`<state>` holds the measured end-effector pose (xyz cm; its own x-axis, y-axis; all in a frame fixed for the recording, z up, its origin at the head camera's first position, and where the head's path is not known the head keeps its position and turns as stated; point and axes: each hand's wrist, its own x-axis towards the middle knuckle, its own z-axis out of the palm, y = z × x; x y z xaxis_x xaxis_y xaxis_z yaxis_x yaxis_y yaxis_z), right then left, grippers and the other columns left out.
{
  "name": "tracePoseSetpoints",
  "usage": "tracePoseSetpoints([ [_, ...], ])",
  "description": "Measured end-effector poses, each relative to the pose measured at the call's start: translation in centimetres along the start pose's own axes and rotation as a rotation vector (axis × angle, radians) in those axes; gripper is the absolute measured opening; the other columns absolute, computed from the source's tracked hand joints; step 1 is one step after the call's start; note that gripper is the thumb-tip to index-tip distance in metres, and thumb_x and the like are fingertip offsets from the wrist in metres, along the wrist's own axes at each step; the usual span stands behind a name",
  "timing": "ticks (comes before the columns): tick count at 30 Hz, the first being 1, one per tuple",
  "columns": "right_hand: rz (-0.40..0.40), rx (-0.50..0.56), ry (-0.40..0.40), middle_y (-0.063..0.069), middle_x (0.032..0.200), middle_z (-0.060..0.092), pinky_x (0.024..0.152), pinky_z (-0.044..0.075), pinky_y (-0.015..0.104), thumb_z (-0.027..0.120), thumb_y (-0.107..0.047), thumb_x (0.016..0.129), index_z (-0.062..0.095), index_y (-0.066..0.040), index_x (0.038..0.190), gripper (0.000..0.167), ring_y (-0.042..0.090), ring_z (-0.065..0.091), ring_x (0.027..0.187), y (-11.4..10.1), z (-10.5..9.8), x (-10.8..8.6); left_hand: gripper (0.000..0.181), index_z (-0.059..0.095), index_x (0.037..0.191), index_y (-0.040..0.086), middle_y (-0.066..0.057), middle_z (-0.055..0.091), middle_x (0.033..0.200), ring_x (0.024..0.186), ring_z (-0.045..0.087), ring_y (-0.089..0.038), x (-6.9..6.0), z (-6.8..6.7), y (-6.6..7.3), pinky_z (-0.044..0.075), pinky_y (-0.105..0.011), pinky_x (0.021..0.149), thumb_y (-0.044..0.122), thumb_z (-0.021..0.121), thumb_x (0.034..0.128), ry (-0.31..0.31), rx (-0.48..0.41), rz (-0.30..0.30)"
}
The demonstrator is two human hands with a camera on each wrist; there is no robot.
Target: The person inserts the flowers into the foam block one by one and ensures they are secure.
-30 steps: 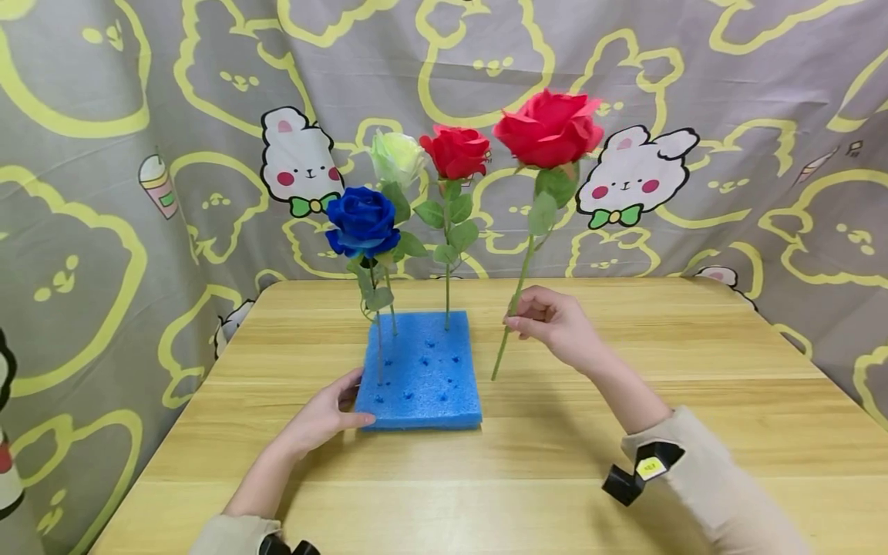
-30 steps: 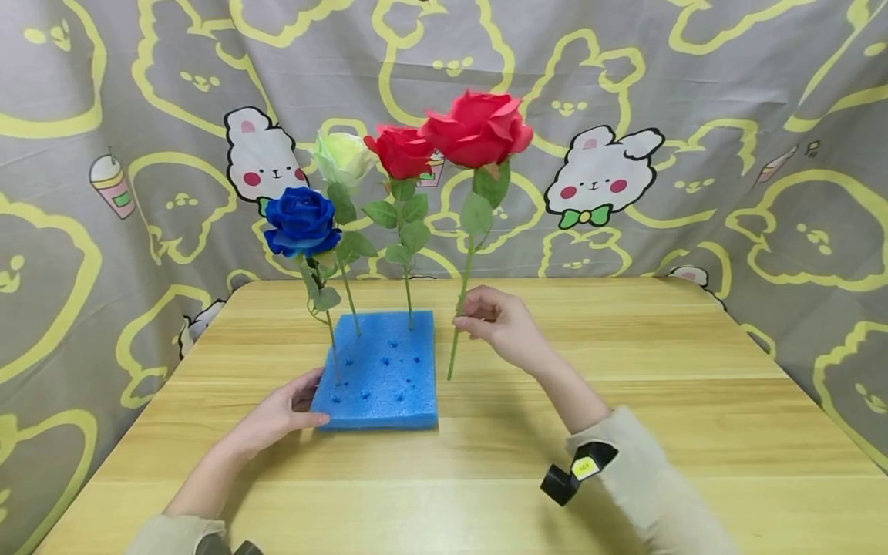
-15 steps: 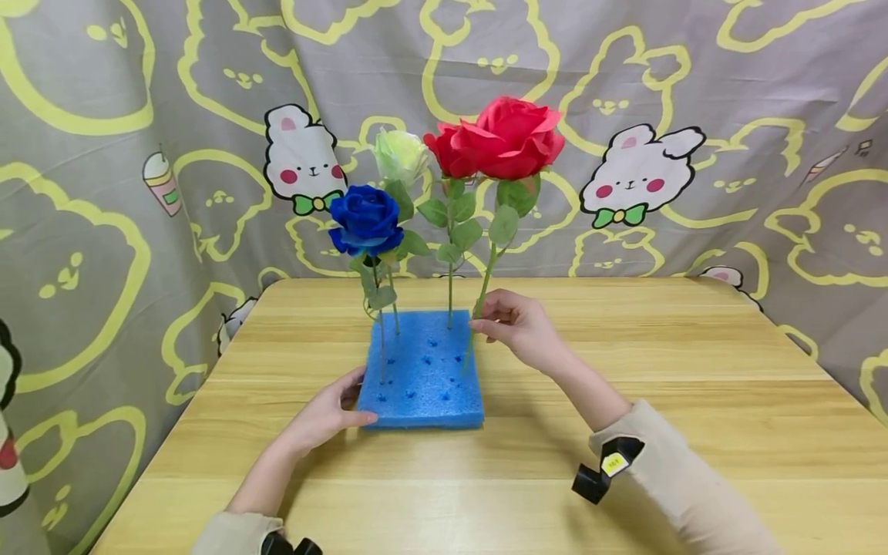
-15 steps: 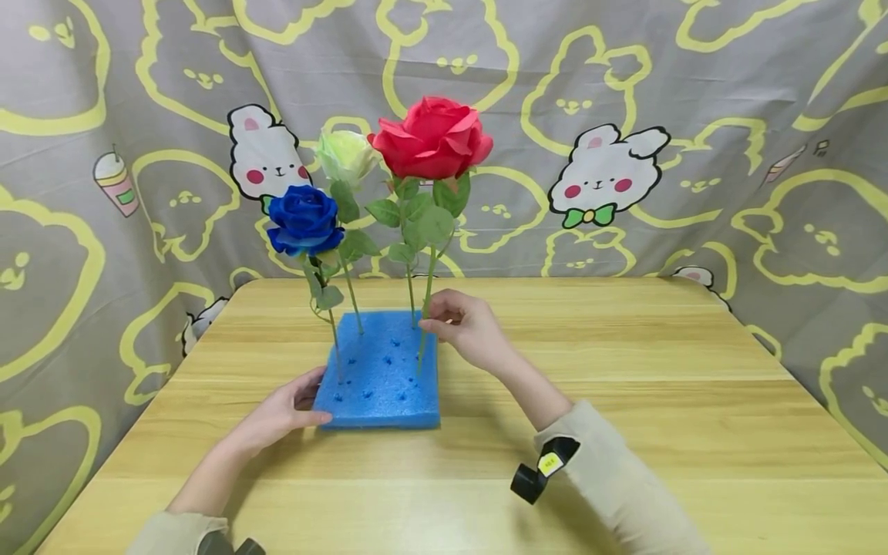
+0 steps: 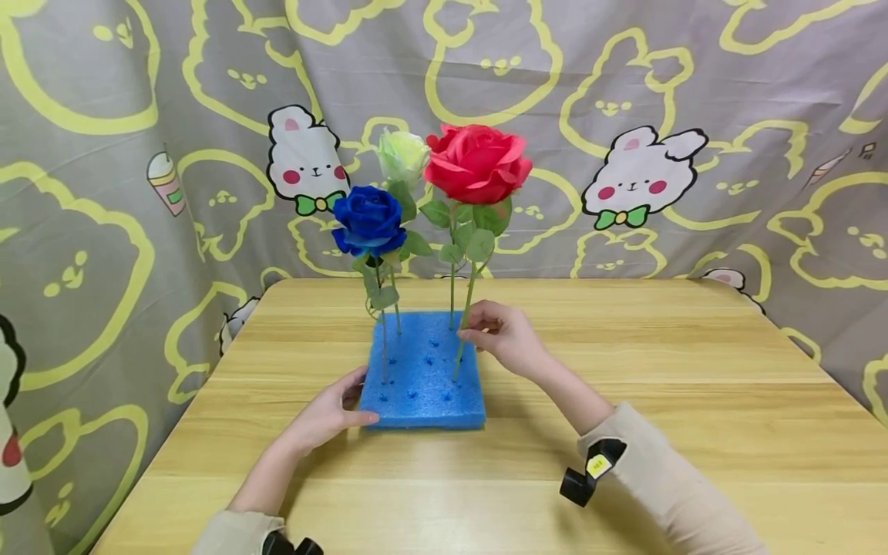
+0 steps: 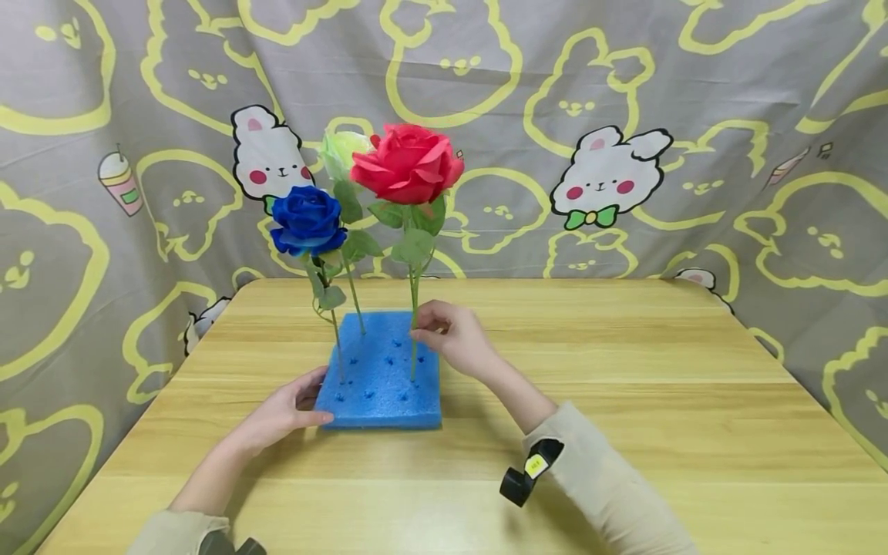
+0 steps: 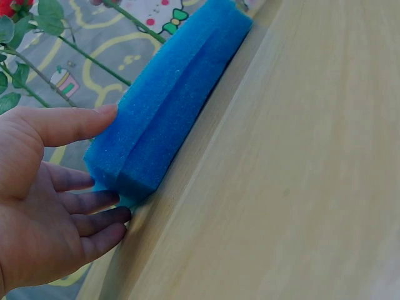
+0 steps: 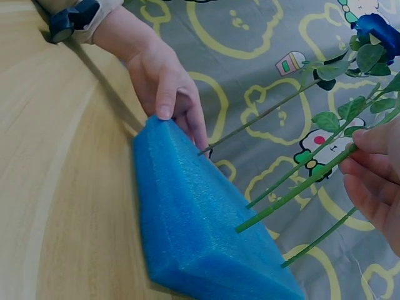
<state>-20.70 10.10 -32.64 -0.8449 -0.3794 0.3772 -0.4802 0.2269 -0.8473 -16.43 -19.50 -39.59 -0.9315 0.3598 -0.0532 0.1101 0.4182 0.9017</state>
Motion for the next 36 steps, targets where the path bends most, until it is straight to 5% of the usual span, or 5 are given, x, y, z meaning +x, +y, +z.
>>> tracePoseSetpoints([
  [8, -0.031, -0.020, -0.029, 0.008, 0.080, 0.062, 0.058, 0.051, 0.031, 0.066, -0.001, 0.084, 0.062, 0.000, 0.086, 0.004, 0.036, 0.059, 0.070, 0.4, 0.5, -0.1, 0.083, 0.024, 0.143, -0.006, -0.026, 0.033, 0.142, 0.126, 0.036, -0.041, 0.1, 0.1, -0.1, 0.028, -0.052, 0.102, 0.019, 0.073, 0.0805, 0.004, 0.007, -0.003],
  [22, 0.011, -0.034, -0.074, 0.009, 0.081, 0.059, 0.059, 0.050, 0.028, 0.065, -0.003, 0.085, 0.061, 0.001, 0.086, 0.006, 0.039, 0.058, 0.073, 1.1, 1.0, -0.3, 0.083, 0.024, 0.143, -0.006, -0.025, 0.032, 0.143, 0.127, 0.035, -0.040, 0.2, 0.0, -0.1, 0.027, -0.053, 0.103, 0.018, 0.072, 0.0807, -0.001, 0.007, 0.000],
  [36, 0.042, -0.058, -0.080, 0.010, 0.082, 0.062, 0.060, 0.050, 0.027, 0.064, 0.001, 0.084, 0.063, 0.003, 0.088, 0.004, 0.029, 0.060, 0.072, 1.2, 1.1, -0.4, 0.084, 0.023, 0.143, -0.006, -0.025, 0.032, 0.143, 0.127, 0.035, -0.041, 0.2, 0.0, -0.2, 0.027, -0.053, 0.103, 0.018, 0.073, 0.0806, 0.001, 0.005, -0.003],
])
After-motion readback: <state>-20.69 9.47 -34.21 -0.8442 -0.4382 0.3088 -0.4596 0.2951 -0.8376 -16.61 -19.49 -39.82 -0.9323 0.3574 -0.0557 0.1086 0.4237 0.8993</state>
